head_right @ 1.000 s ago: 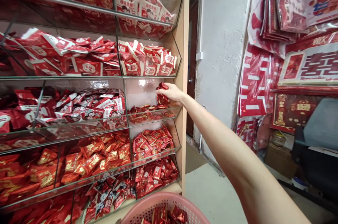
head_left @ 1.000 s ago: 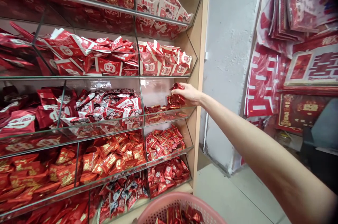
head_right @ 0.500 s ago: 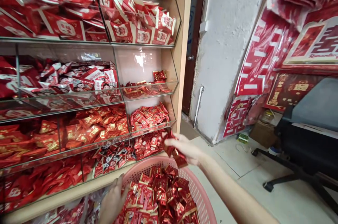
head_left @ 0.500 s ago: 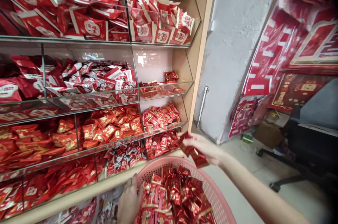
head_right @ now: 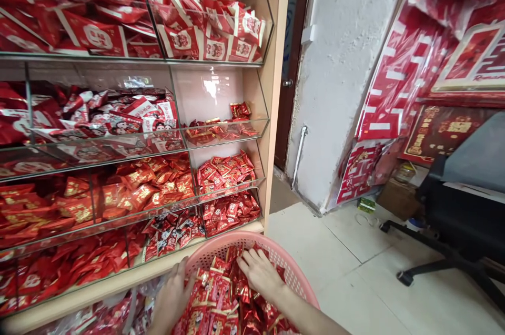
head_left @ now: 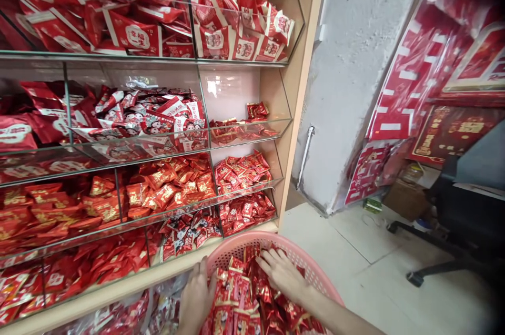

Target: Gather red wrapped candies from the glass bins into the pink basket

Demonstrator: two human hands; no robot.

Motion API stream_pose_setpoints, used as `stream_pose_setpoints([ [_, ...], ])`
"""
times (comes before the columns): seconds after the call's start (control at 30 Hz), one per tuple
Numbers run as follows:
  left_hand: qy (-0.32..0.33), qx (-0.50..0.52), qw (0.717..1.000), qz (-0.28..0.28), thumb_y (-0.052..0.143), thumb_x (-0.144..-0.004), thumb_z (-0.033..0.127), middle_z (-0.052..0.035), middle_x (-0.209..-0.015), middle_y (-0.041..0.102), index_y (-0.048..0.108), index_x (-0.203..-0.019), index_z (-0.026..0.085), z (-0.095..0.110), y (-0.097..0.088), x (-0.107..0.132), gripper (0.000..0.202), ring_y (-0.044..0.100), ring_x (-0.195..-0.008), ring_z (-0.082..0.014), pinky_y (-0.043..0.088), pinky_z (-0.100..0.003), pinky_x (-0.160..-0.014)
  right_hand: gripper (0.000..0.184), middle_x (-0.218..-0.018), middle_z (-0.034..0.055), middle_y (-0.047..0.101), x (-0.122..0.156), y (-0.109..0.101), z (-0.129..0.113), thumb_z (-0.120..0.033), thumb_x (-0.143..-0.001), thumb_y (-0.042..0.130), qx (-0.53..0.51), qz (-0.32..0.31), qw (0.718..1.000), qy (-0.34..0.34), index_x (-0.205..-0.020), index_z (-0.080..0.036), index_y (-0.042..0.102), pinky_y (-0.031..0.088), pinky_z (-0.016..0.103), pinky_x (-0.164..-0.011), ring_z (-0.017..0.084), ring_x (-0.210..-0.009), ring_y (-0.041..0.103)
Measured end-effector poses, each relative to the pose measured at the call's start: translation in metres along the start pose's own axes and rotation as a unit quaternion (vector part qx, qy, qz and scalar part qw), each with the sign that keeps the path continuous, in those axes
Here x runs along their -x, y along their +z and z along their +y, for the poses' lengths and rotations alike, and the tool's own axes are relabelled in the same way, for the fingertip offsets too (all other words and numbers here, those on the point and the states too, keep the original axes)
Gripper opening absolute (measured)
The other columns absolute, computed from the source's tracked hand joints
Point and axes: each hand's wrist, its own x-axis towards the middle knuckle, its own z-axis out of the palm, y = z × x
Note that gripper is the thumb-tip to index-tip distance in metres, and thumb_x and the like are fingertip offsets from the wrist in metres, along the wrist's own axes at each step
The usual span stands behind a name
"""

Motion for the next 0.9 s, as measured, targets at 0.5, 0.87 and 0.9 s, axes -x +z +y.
stream_pose_setpoints([
  [0.5, -0.02, 0.028, 0.999, -0.016, 0.026, -0.083, 0.039, -0.0127, -0.131, 0.044, 0.034, -0.129, 0.011, 0.003, -0.005, 0.002, 0.054, 0.046, -0.115, -0.0225, 0.039, -0.032, -0.09, 0.063, -0.145, 0.0086, 0.013, -0.003, 0.009, 0.019, -0.055, -0.085, 0.024, -0.017, 0.009, 0.998, 0.053, -0.139, -0.028, 0.006, 0.019, 0.052, -0.099, 0.03, -0.128, 0.023],
  [0.87, -0.019, 0.13, 0.986, -0.102, 0.034, -0.079, 0.043, -0.0118, -0.13, 0.046, 0.033, -0.13, 0.013, -0.009, -0.023, -0.01, 0.059, 0.049, -0.114, -0.0244, 0.036, -0.037, -0.095, 0.066, -0.146, 0.0071, 0.011, -0.002, -0.009, 0.015, -0.059, -0.082, 0.025, -0.079, -0.017, 0.991, 0.104, -0.138, -0.03, 0.005, 0.013, 0.052, -0.102, 0.029, -0.131, 0.015],
  [0.9, -0.013, 0.166, 0.981, -0.104, 0.036, -0.078, 0.044, -0.0111, -0.129, 0.047, 0.033, -0.129, 0.013, -0.014, -0.024, -0.01, 0.06, 0.047, -0.116, -0.0234, 0.035, -0.036, -0.098, 0.065, -0.146, 0.0066, 0.011, 0.0, -0.017, 0.016, -0.058, -0.083, 0.025, -0.087, -0.006, 0.989, 0.118, -0.138, -0.03, 0.006, 0.013, 0.052, -0.102, 0.028, -0.131, 0.015],
])
